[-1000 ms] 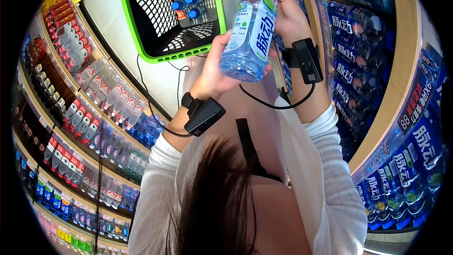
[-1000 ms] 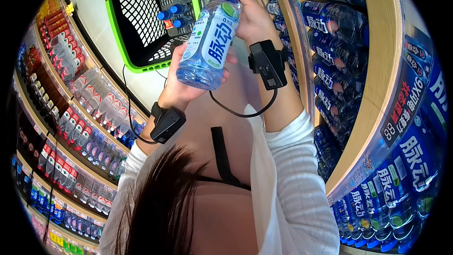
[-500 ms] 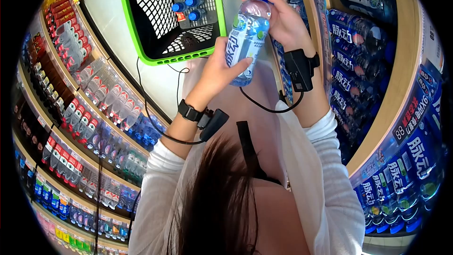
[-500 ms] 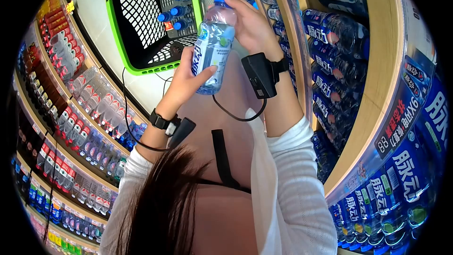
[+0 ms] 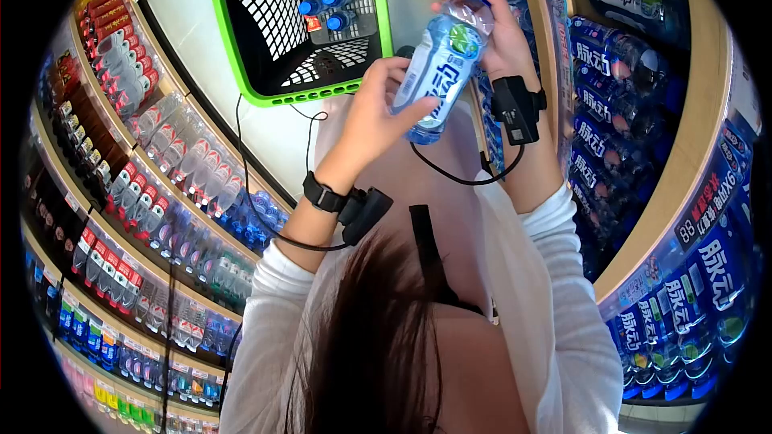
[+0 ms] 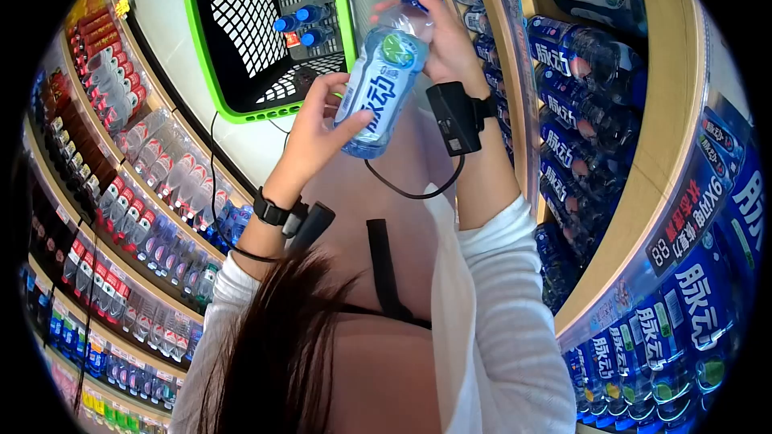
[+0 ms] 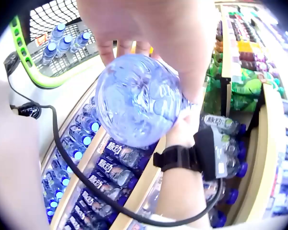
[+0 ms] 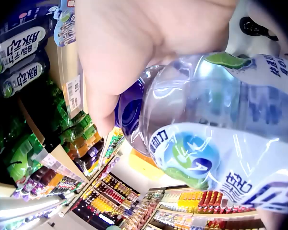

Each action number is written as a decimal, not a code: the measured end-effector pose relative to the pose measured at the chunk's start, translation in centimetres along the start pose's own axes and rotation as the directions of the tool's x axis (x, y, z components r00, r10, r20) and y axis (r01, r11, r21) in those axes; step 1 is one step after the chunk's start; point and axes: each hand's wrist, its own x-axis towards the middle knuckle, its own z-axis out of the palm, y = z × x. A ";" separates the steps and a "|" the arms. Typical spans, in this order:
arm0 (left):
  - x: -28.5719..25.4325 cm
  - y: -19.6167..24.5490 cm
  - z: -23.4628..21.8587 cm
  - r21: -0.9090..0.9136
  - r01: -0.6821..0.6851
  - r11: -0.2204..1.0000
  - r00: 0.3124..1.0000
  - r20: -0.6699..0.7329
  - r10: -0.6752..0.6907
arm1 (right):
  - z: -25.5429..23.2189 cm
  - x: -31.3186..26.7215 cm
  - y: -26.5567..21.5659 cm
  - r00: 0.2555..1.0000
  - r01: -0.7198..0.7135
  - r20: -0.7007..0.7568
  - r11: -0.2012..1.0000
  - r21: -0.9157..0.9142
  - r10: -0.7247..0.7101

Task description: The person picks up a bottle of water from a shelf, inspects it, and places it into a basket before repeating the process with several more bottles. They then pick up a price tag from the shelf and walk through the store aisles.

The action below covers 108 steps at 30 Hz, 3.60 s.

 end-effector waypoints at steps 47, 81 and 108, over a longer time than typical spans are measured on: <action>1.1 -1.0 -1.8 0.024 0.047 0.999 0.994 -0.100 -0.045 | 3.5 5.7 2.8 0.954 -0.250 -0.102 0.936 0.248 0.282; -2.2 -5.9 -13.2 -0.195 0.069 0.978 0.997 0.041 -0.063 | 11.7 8.2 10.1 0.974 -0.223 0.006 0.962 0.157 0.225; -4.8 -11.1 -21.4 -0.190 -0.079 0.979 0.985 0.136 0.106 | 21.9 1.3 14.5 0.968 0.129 0.243 0.950 -0.284 -0.059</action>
